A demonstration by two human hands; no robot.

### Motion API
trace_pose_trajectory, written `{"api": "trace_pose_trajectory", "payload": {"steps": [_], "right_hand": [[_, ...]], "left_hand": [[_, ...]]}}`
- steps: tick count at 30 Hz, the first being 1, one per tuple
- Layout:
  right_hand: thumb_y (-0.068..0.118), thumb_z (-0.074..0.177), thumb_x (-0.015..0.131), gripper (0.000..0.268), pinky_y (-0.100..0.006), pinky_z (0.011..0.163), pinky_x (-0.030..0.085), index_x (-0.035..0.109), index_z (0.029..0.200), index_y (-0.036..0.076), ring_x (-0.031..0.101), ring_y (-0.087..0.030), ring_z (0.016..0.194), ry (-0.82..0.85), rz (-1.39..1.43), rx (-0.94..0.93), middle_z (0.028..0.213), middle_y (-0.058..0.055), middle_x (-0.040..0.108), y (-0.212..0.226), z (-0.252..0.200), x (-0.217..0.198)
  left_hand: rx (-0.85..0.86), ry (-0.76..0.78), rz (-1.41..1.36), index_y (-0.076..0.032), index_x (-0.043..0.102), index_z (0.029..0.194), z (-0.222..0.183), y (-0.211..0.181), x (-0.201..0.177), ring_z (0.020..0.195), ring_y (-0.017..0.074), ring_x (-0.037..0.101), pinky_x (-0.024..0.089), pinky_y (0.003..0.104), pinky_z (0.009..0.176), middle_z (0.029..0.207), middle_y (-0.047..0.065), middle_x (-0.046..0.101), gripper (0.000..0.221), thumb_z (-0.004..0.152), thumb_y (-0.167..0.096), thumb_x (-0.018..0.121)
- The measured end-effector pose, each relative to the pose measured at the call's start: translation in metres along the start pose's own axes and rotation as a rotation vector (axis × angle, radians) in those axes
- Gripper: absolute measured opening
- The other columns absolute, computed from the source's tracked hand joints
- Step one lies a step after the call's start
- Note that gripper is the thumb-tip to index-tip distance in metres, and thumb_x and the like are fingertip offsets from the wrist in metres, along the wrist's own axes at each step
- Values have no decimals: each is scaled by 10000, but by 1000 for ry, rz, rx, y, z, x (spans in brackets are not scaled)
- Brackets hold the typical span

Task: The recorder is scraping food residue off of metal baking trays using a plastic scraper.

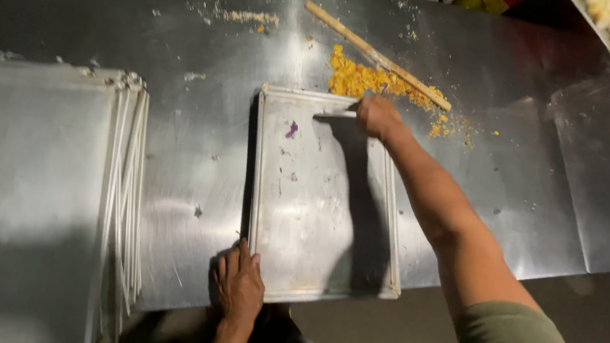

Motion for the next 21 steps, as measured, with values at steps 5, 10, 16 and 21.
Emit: {"api": "trace_pose_trajectory", "payload": {"steps": [5,10,16,21], "right_hand": [[223,750,724,478,-474,692,580,767,1217,312,715,-370,810,-137,3,-129,935,-138,760,54,-130,-7],[23,760,597,557,-391,865,587,721,1284,167,733,-296,1013,-6,261,-95,1236,-100,729,148,-332,16],[129,910,560,417,-379,755,593,710,1275,260,750,-249,915,147,300,37,1188,-50,754,104,-246,29],[193,742,664,361,-512,656,569,793,1079,210,706,-400,776,-191,22,-95,847,-179,737,8,4,-6]], "left_hand": [[23,-74,-110,69,619,1342,-7,2,-5,1026,387,569,470,475,881,1151,199,631,445,1016,-233,581],[33,-100,-184,71,618,1331,-8,2,-7,1023,392,564,474,465,873,1120,212,621,409,1018,-191,601],[69,-88,-216,84,600,1360,-7,7,4,1000,360,556,470,461,882,1122,195,625,418,1028,-169,593],[8,-65,-193,66,607,1351,-5,13,14,993,366,553,470,458,851,1088,195,614,449,979,-185,618]]}}
Point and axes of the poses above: each hand's wrist, its own z-axis towards the middle knuckle, its own x-axis out of the palm, y = z × x, the point moved 8 cm from there along z, towards the middle knuckle
